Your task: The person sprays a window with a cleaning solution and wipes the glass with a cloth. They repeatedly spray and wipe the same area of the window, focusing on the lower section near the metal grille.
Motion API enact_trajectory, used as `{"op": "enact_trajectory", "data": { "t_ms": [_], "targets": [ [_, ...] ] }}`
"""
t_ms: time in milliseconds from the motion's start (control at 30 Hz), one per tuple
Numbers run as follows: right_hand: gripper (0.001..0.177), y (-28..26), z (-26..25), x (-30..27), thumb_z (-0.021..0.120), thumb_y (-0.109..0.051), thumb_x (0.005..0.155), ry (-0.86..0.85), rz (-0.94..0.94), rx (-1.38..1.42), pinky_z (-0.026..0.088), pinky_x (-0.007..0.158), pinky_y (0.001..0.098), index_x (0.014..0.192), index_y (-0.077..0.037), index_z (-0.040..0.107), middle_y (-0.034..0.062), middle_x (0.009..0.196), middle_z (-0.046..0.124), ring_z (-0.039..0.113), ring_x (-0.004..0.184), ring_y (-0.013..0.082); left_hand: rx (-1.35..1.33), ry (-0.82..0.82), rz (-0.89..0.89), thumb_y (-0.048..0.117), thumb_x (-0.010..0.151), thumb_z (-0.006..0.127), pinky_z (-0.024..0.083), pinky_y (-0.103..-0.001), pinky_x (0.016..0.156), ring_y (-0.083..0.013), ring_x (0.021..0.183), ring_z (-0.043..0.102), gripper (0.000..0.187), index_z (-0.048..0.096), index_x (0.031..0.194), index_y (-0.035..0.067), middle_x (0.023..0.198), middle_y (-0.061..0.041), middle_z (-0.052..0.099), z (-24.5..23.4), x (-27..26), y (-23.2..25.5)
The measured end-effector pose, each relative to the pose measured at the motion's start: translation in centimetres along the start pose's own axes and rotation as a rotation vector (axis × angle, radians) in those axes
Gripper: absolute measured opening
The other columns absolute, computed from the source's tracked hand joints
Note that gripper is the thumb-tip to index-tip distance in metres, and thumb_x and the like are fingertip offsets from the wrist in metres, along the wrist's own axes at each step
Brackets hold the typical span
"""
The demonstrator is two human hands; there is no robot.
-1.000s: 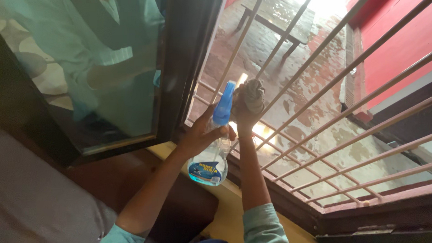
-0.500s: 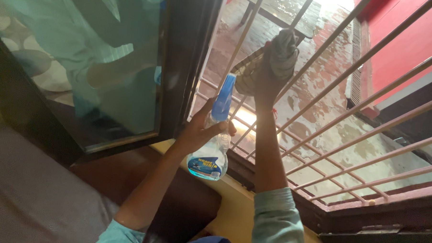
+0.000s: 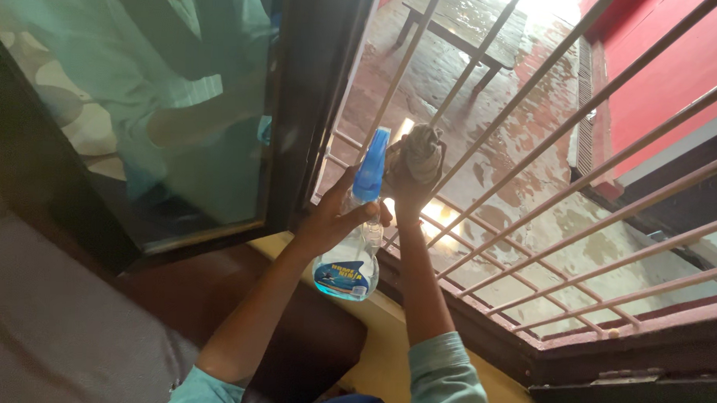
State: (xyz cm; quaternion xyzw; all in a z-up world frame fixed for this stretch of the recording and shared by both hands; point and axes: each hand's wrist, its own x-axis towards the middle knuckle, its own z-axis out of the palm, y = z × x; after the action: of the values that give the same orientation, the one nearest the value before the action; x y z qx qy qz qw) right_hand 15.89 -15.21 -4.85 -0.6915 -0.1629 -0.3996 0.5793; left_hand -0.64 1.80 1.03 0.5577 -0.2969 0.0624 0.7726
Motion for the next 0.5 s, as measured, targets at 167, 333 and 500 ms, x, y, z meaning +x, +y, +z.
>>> {"op": "enact_trajectory", "data": {
  "t_ms": [167,333,500],
  "targets": [
    [0.051,-3.1,-0.1,6.4,0.081,-0.016,0.094,0.133,-0.133,0.01,0.054,0.098,0.0331,0.137,-0.004,0.057,0.0101,0.123,0.067,0.068,0.111,0.02,-0.028,0.021,-0.075,0.028,0.099,0.068,0.06,-0.04,0.083,-0.0204,0.093,0.073,0.068,0.034,0.155,0.012,0.096,-0.011,0.073,0.2,-0.4,1.0],
    [0.052,-9.3,-0.3,15.1,0.081,-0.019,0.092,0.165,-0.006,0.039,0.055,0.095,0.0314,0.135,-0.004,0.055,0.0085,0.12,0.067,0.068,0.108,0.0169,-0.012,0.012,-0.035,0.028,0.1,0.068,0.061,-0.039,0.084,-0.0219,0.095,0.074,0.065,0.035,0.154,0.011,0.097,-0.012,0.074,-0.2,-0.6,1.3],
    [0.055,-10.1,0.2,13.5,0.08,-0.022,0.091,0.149,-0.027,0.008,0.056,0.092,0.0297,0.134,-0.004,0.053,0.0069,0.118,0.067,0.067,0.106,0.0139,-0.002,0.048,-0.103,0.03,0.096,0.067,0.063,-0.038,0.08,-0.0203,0.093,0.075,0.07,0.032,0.154,0.014,0.094,-0.011,0.074,-0.2,-1.2,1.7]
  ]
}}
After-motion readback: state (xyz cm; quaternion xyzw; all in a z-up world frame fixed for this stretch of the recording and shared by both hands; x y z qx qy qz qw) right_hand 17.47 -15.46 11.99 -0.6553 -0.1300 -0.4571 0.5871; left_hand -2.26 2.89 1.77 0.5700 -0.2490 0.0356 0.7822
